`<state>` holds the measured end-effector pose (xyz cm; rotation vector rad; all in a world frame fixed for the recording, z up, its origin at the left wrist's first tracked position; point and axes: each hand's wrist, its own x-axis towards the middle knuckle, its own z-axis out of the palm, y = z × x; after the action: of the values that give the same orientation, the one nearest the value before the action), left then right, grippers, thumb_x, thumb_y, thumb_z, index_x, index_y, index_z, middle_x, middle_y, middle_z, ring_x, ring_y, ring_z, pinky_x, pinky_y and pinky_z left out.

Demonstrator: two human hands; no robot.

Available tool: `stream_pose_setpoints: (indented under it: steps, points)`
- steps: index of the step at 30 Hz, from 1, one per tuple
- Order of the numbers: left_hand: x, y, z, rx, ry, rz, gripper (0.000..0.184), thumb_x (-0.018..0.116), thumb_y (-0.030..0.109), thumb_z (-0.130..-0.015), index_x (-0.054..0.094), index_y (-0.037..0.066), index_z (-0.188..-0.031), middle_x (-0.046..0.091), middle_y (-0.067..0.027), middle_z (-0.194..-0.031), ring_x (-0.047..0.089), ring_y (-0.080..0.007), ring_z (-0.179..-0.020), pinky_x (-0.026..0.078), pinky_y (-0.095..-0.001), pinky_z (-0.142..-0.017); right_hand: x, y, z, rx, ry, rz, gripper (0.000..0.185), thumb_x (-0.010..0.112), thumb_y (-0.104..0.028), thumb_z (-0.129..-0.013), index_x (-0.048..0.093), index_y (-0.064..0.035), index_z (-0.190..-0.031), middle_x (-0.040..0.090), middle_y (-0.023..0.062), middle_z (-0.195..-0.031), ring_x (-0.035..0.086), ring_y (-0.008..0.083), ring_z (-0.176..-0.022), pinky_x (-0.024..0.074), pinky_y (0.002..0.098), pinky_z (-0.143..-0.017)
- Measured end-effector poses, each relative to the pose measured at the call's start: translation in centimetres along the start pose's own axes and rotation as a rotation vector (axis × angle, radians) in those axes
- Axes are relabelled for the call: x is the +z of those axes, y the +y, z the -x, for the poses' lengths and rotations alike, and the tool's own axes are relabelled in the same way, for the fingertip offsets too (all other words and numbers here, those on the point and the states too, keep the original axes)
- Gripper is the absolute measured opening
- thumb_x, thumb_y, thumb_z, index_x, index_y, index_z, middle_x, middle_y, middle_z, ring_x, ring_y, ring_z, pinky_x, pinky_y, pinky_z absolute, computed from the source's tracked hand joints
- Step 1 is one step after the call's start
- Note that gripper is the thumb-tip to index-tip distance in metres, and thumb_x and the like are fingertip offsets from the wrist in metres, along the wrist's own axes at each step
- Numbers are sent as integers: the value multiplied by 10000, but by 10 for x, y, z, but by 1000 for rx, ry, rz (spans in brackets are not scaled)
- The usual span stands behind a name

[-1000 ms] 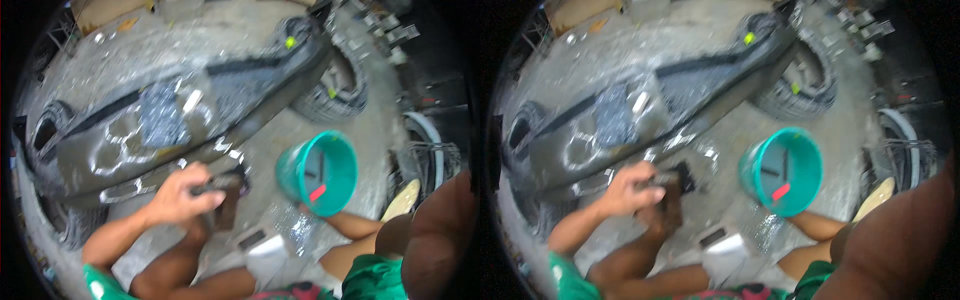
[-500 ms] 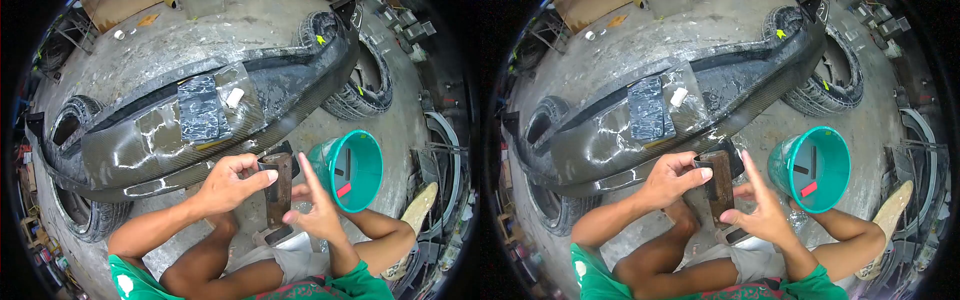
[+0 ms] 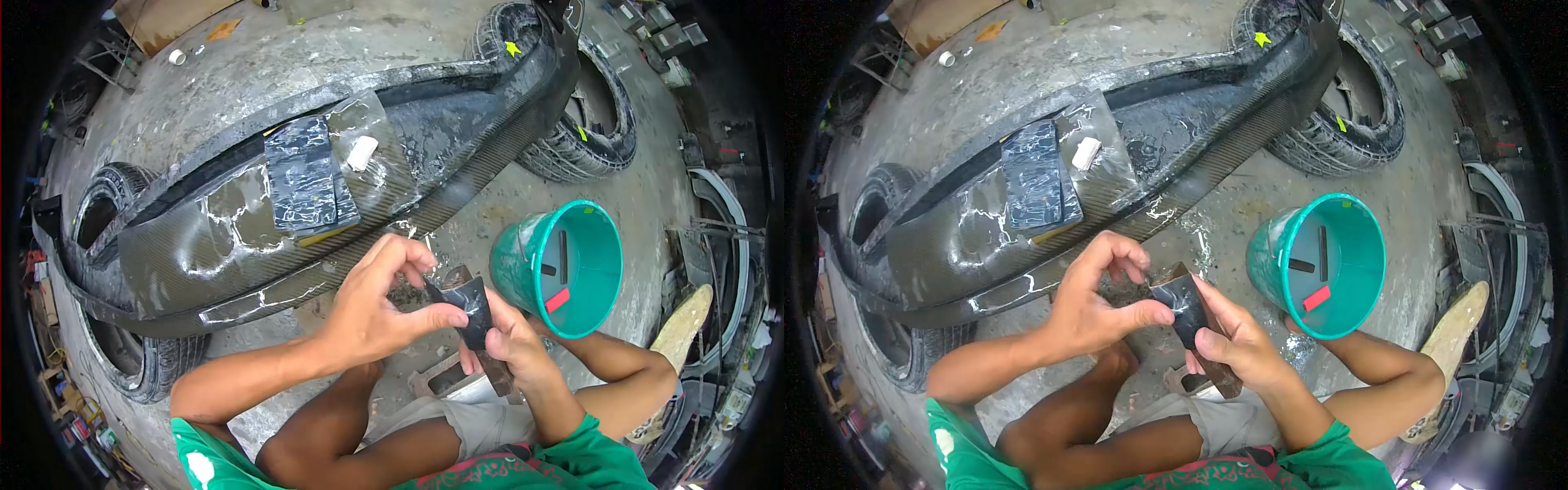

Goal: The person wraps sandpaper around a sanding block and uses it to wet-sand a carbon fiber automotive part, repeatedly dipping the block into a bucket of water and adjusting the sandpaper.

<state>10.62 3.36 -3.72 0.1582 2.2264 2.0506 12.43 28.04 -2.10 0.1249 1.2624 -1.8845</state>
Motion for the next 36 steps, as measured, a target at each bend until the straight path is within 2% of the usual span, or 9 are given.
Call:
stream_pose_setpoints:
  steps: [2, 8, 12, 17, 30, 32, 33, 34, 36]
  points:
    - [-1, -1, -3, 248, 13, -113, 415, 943, 270, -801, 696, 44, -1048, 668, -68, -956, 639, -184, -852, 535, -345, -773, -3, 1, 2, 19, -2, 0, 1080, 794, -516, -934, 197, -25, -1688, 641, 97, -1195, 668, 153, -780, 546, 294, -694]
    - [-1, -1, 0, 86, -39, 9, 276, 887, 163, -857, 762, 51, -1075, 681, -56, -868, 623, -166, -796, 527, -331, -754, -4, 7, -3, -61, 2, 1, 1203, 826, -620, -859, 191, -21, -1688, 641, 102, -1205, 669, 153, -765, 537, 285, -667]
    - [-1, -4, -1, 90, -45, 16, 250, 875, 131, -863, 778, 46, -1076, 685, -57, -851, 627, -161, -799, 525, -325, -748, -3, 7, -4, -69, 25, 38, 1230, 815, -663, -842, 193, -23, -1688, 641, 103, -1211, 668, 153, -766, 535, 282, -666]
    - [7, -10, -1, 20, 31, 141, 186, 856, 98, -881, 797, 41, -1047, 704, -58, -866, 629, -131, -796, 514, -298, -752, -4, 3, -7, -53, 35, 61, 1150, 709, -708, -904, 202, -41, -1692, 655, 120, -1215, 671, 154, -762, 537, 277, -651]
    - [15, -15, -5, 4, 20, 347, 197, 868, 119, -886, 791, 47, -1052, 710, -66, -986, 647, -123, -855, 517, -285, -785, -9, 1, -3, -1, -8, -35, 1038, 656, -647, -973, 195, -66, -1699, 660, 111, -1214, 680, 176, -768, 538, 295, -649]
    - [12, -11, -8, 110, -18, 108, 280, 867, 114, -891, 750, 51, -1137, 702, -61, -986, 649, -112, -886, 522, -278, -815, -7, 6, 2, -37, 4, -25, 1030, 659, -632, -980, 178, -80, -1705, 651, 106, -1225, 680, 182, -772, 543, 309, -676]
    - [14, -9, -7, 115, -17, 110, 280, 867, 114, -891, 750, 51, -1137, 702, -61, -986, 649, -112, -886, 522, -278, -815, -5, 6, 4, -80, 19, -41, 1023, 713, -558, -980, 173, -84, -1708, 642, 95, -1255, 674, 164, -800, 539, 314, -689]
    - [16, -8, -4, 59, 59, 91, 336, 862, 121, -899, 719, 52, -1194, 702, -63, -974, 655, -115, -877, 530, -284, -815, -3, 7, 6, -81, 20, -35, 1023, 713, -558, -980, 173, -84, -1708, 642, 95, -1255, 674, 164, -800, 539, 314, -689]
    - [18, -4, 1, 0, 136, 78, 392, 857, 127, -906, 688, 54, -1251, 701, -66, -962, 661, -117, -867, 538, -290, -814, 0, 9, 11, -196, 84, 65, 1006, 756, -456, -987, 174, -56, -1704, 622, 102, -1373, 690, 167, -1018, 556, 314, -860]
